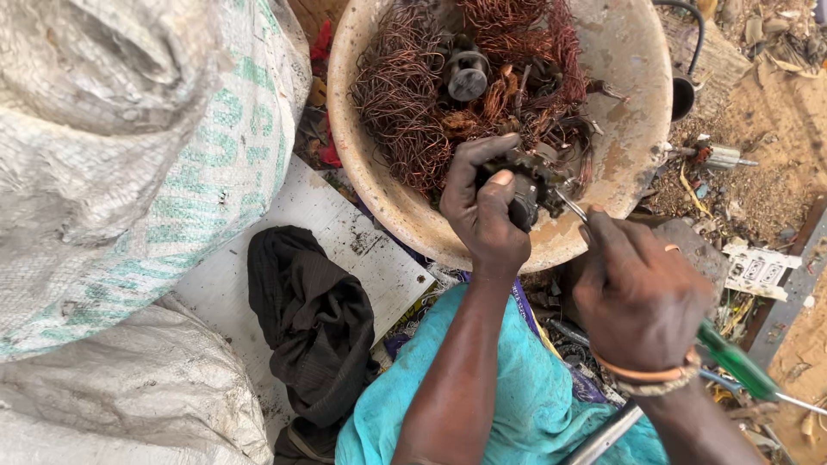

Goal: The person sits on the ground at an outdoor scrap yard and dismantles small electric motor parts. They pry at the motor housings with a screwdriver, strike components with a hammer, pull out armatures and copper windings, and drop the copper scrap into a basin filled with similar windings.

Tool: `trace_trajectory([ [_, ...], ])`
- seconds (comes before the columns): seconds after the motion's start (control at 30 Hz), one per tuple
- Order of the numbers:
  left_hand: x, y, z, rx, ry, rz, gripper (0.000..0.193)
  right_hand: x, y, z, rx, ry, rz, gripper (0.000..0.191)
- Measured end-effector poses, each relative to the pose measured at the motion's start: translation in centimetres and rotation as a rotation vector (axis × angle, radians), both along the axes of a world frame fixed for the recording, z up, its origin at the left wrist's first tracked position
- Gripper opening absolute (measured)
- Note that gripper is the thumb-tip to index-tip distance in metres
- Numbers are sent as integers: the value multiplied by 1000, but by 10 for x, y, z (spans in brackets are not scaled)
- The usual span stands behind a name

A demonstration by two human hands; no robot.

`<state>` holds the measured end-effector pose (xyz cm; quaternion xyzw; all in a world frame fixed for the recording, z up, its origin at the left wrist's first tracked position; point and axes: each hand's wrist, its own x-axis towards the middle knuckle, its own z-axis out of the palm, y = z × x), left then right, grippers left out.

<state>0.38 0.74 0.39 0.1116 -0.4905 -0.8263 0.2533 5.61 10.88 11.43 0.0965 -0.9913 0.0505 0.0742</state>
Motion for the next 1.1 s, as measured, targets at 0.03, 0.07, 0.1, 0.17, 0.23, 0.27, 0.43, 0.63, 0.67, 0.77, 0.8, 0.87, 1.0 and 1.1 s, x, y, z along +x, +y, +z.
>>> trace_trajectory([
  [0.03,0,2,-1,20,10,2,34,2,-2,-2,-46,18,-5,19],
  [0.07,-1,4,-3,42,22,8,33,2,-2,-3,-90,39,-5,15],
  [0.1,-2,5,-5,64,39,19,32,2,-1,-4,-118,39,2,15],
  [0.17,-4,7,-7,67,58,23,32,-1,2,-4,-151,11,17,18],
  [0.23,-5,7,-8,53,76,10,32,-7,4,-2,-144,-36,30,23],
  [0.27,-4,7,-8,37,79,-9,32,-10,4,0,-127,-62,31,23],
  [0.43,-4,2,-7,101,66,-14,30,-18,2,12,-96,-189,9,17],
  [0.63,-6,-4,-4,288,-19,-20,33,-18,11,12,-232,-257,52,15],
  [0.67,-6,-3,-3,284,-41,-28,33,-19,14,12,-280,-265,64,14],
  [0.77,-8,-2,-1,289,-58,-28,31,-17,21,10,-372,-267,-27,15],
  [0.8,-8,-2,-1,295,-62,-30,31,-16,22,9,-392,-269,-87,16],
  [0.87,-9,-2,0,299,-83,-30,31,-15,25,4,-415,-218,-91,18],
  [1.0,-8,-2,-2,232,-98,-19,32,-14,30,-5,-451,-184,-181,16],
  [1.1,-8,0,-6,257,-107,-47,34,-11,28,-2,-269,-150,-78,14],
])
